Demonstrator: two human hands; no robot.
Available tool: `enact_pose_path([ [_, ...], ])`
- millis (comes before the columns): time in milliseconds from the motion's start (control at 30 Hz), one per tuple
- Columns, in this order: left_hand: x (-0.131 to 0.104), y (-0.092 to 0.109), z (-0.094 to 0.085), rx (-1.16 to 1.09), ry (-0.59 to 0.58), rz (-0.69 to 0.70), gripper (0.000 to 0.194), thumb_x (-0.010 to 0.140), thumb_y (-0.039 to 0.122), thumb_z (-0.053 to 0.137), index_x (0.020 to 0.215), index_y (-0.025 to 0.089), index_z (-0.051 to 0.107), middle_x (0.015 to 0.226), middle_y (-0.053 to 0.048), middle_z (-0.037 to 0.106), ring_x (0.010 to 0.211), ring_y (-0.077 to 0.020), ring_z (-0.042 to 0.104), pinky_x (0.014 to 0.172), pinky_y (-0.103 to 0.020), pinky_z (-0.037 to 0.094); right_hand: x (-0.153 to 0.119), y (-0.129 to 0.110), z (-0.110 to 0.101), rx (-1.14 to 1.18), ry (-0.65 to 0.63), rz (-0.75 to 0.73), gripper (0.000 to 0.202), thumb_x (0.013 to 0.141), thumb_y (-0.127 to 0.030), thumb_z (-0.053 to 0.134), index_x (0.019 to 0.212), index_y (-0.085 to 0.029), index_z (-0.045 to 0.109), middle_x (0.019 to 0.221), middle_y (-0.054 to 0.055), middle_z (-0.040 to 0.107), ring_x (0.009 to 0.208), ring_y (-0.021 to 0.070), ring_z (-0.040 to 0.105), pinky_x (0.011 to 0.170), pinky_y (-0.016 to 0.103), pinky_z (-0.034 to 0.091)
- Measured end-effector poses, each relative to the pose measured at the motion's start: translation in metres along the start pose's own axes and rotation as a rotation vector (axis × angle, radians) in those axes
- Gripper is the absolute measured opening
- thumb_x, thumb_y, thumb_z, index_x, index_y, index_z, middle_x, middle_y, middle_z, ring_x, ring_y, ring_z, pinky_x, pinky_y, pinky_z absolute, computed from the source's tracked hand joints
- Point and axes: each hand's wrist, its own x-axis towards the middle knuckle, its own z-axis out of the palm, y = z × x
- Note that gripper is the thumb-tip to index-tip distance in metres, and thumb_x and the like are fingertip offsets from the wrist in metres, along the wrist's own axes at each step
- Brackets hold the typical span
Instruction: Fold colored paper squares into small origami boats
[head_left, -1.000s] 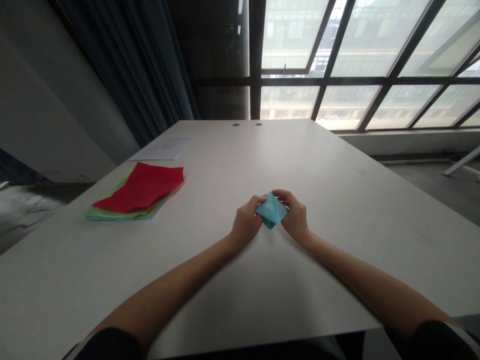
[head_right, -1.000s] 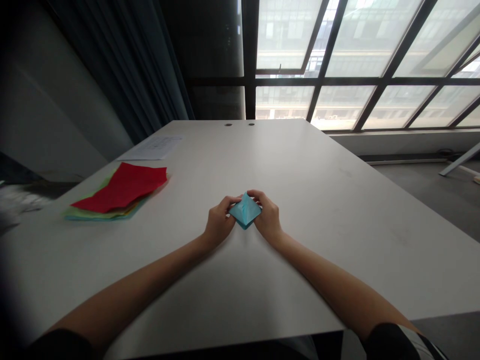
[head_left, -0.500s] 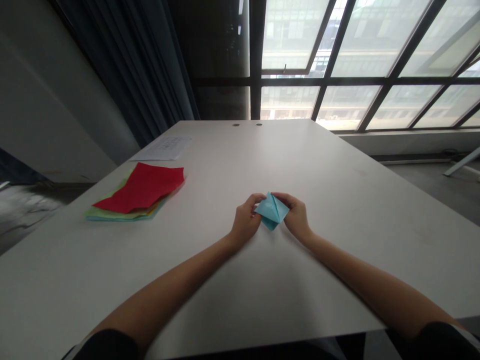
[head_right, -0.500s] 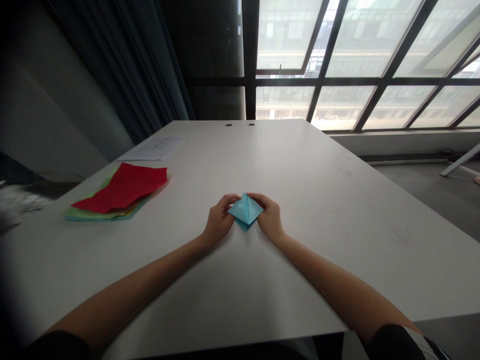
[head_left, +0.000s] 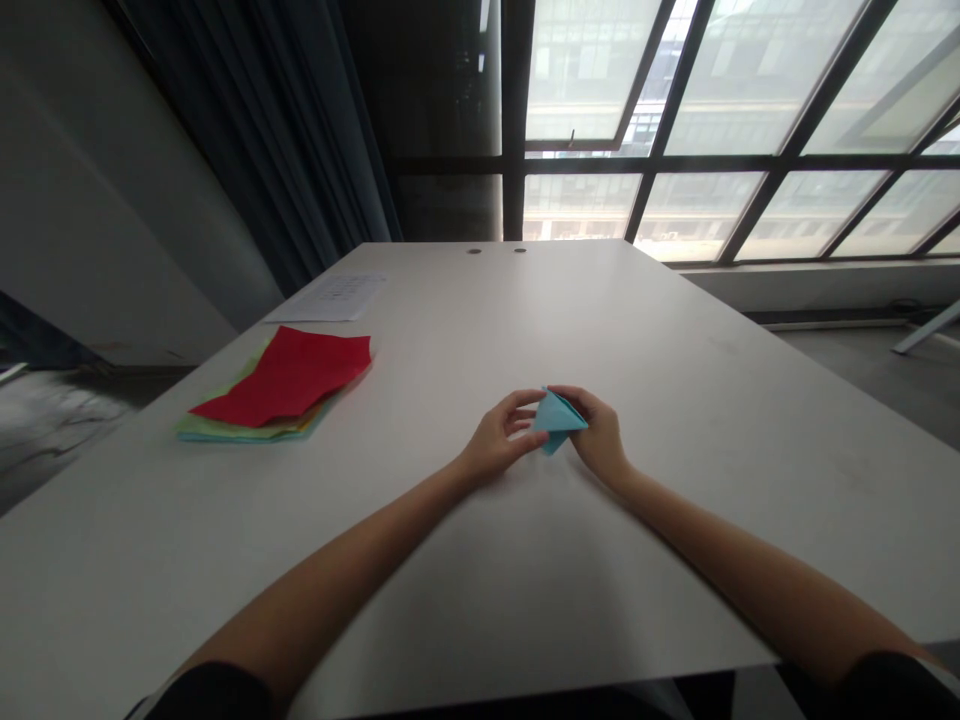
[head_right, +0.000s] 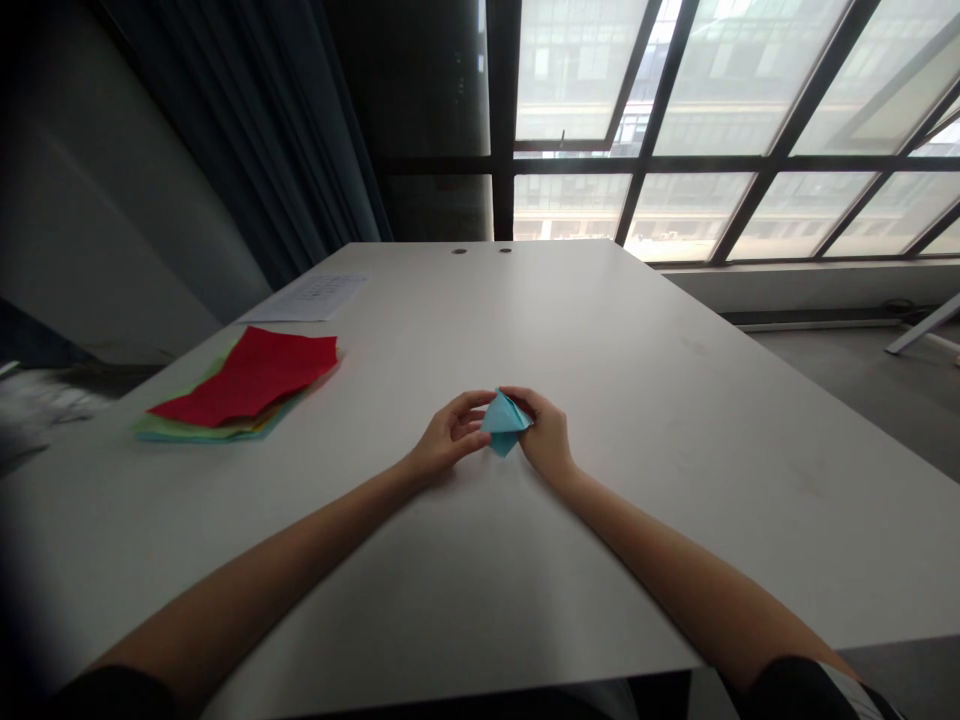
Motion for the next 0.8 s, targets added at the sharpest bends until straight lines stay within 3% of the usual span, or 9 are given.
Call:
enact_pose_path([
  [67,-0.001,0.004,0.004,-0.081,-0.001,0.014,0.046,0.067,0.04,0.065,0.104,0.018,0.051,0.111,-0.011,0.057,0.102,-0.0222,0.055,0.085,-0.033,0.044,-0.003,-0.006,-0.004,-0.108,0.016,-0.104,0.029,0.069,-0.014,0.053,0.095,-0.023,0.062,0.096,0.004,0.064,0.09,0.0204,0.059,0.079,0.036,0.048],
  [133,-0.001,0.007,0.009,-0.148,0.064,-0.012,0.046,0.066,0.044,0.065,0.101,0.018,0.048,0.104,-0.01,0.061,0.095,-0.0201,0.058,0.081,-0.033,0.046,-0.005,-0.012,-0.006,-0.18,0.019,-0.172,0.024,0.072,-0.018,0.056,0.094,-0.024,0.062,0.096,0.004,0.062,0.089,0.02,0.058,0.078,0.034,0.047],
  [233,0.0,0.009,0.015,-0.203,0.166,-0.108,0.047,0.063,0.04,0.068,0.098,0.016,0.047,0.087,-0.007,0.066,0.078,-0.0159,0.062,0.073,-0.03,0.048,-0.007,-0.015,-0.005,-0.217,0.03,-0.233,0.015,0.075,-0.024,0.056,0.089,-0.024,0.062,0.089,0.004,0.06,0.083,0.0181,0.058,0.073,0.031,0.048],
  [400,0.002,0.009,0.019,-0.251,0.184,-0.131,0.042,0.06,0.034,0.072,0.093,0.012,0.057,0.086,-0.007,0.067,0.083,-0.0185,0.062,0.076,-0.03,0.048,-0.008,-0.014,-0.001,-0.199,0.061,-0.272,0.007,0.078,-0.028,0.055,0.08,-0.023,0.06,0.086,0.004,0.061,0.081,0.0173,0.059,0.072,0.031,0.048],
  [600,0.001,0.009,0.019,-0.298,0.196,-0.145,0.042,0.055,0.031,0.075,0.09,0.013,0.059,0.08,-0.005,0.067,0.078,-0.0178,0.063,0.074,-0.03,0.049,-0.008,-0.017,-0.005,-0.165,-0.04,-0.307,0.017,0.079,-0.025,0.055,0.096,-0.023,0.058,0.099,0.005,0.062,0.092,0.0185,0.058,0.081,0.033,0.046],
  [800,0.001,0.008,0.019,-0.348,0.213,-0.185,0.038,0.054,0.026,0.076,0.086,0.013,0.06,0.071,-0.002,0.067,0.067,-0.0127,0.061,0.066,-0.024,0.047,-0.004,-0.009,-0.002,-0.25,0.184,-0.321,0.02,0.074,-0.025,0.059,0.093,-0.021,0.057,0.086,0.004,0.058,0.082,0.0179,0.054,0.071,0.033,0.045],
])
